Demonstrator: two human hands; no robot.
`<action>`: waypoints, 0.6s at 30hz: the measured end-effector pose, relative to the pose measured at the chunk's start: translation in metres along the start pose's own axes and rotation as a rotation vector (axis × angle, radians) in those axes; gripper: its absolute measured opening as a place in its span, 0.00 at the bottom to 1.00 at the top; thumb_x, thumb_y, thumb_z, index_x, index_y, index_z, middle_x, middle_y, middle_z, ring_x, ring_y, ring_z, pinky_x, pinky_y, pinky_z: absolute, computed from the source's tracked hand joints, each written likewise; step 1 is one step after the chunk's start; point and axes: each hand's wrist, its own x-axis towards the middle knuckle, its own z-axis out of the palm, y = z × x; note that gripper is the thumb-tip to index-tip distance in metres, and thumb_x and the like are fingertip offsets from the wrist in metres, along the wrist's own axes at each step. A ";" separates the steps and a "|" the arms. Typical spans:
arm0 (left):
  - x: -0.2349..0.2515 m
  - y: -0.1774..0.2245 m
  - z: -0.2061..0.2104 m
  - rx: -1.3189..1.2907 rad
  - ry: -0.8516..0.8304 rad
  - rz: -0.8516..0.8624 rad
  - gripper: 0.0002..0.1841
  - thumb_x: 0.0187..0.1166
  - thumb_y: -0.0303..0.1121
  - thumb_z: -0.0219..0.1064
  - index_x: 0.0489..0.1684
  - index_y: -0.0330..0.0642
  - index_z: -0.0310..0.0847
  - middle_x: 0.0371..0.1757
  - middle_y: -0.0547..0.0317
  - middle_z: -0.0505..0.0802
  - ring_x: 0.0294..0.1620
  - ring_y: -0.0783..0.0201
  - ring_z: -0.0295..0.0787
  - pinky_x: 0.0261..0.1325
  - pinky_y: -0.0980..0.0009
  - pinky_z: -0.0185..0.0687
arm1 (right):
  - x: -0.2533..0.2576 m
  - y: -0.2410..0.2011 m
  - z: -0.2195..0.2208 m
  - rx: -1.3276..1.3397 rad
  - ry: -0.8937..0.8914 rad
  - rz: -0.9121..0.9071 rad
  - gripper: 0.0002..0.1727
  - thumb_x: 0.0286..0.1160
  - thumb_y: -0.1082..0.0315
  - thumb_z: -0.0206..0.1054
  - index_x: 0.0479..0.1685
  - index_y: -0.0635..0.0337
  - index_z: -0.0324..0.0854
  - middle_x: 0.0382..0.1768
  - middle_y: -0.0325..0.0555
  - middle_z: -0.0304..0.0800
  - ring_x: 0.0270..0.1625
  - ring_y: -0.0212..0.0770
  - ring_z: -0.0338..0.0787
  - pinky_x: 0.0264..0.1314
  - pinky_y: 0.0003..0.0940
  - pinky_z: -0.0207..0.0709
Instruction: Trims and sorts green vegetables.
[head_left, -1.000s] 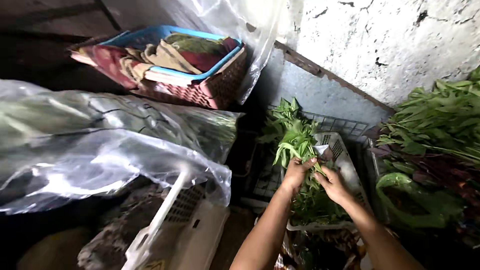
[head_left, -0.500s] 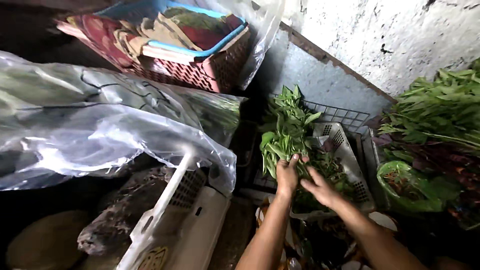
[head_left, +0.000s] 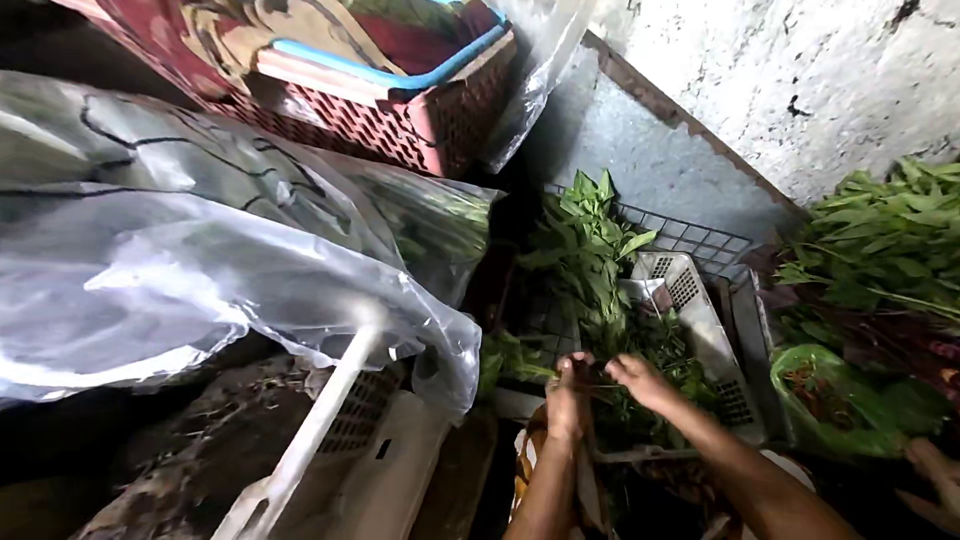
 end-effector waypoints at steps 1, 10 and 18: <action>0.004 -0.007 -0.007 -0.011 0.022 -0.023 0.21 0.97 0.38 0.40 0.64 0.33 0.75 0.38 0.54 0.92 0.34 0.63 0.90 0.41 0.66 0.90 | 0.019 0.009 -0.007 0.012 0.090 0.043 0.24 0.91 0.55 0.56 0.69 0.65 0.80 0.63 0.60 0.87 0.66 0.52 0.88 0.75 0.52 0.78; 0.009 -0.018 -0.008 0.081 0.089 -0.101 0.23 0.96 0.40 0.41 0.54 0.34 0.81 0.17 0.63 0.79 0.10 0.74 0.68 0.12 0.79 0.65 | 0.147 0.036 0.003 0.290 0.332 0.338 0.59 0.69 0.49 0.79 0.94 0.63 0.42 0.86 0.68 0.62 0.87 0.61 0.68 0.87 0.57 0.64; 0.016 -0.021 -0.011 0.022 0.066 -0.139 0.21 0.96 0.39 0.43 0.54 0.34 0.81 0.15 0.62 0.78 0.08 0.73 0.66 0.09 0.79 0.62 | 0.127 0.017 0.009 0.546 0.738 0.009 0.38 0.84 0.66 0.63 0.90 0.71 0.52 0.84 0.66 0.67 0.86 0.48 0.70 0.90 0.40 0.62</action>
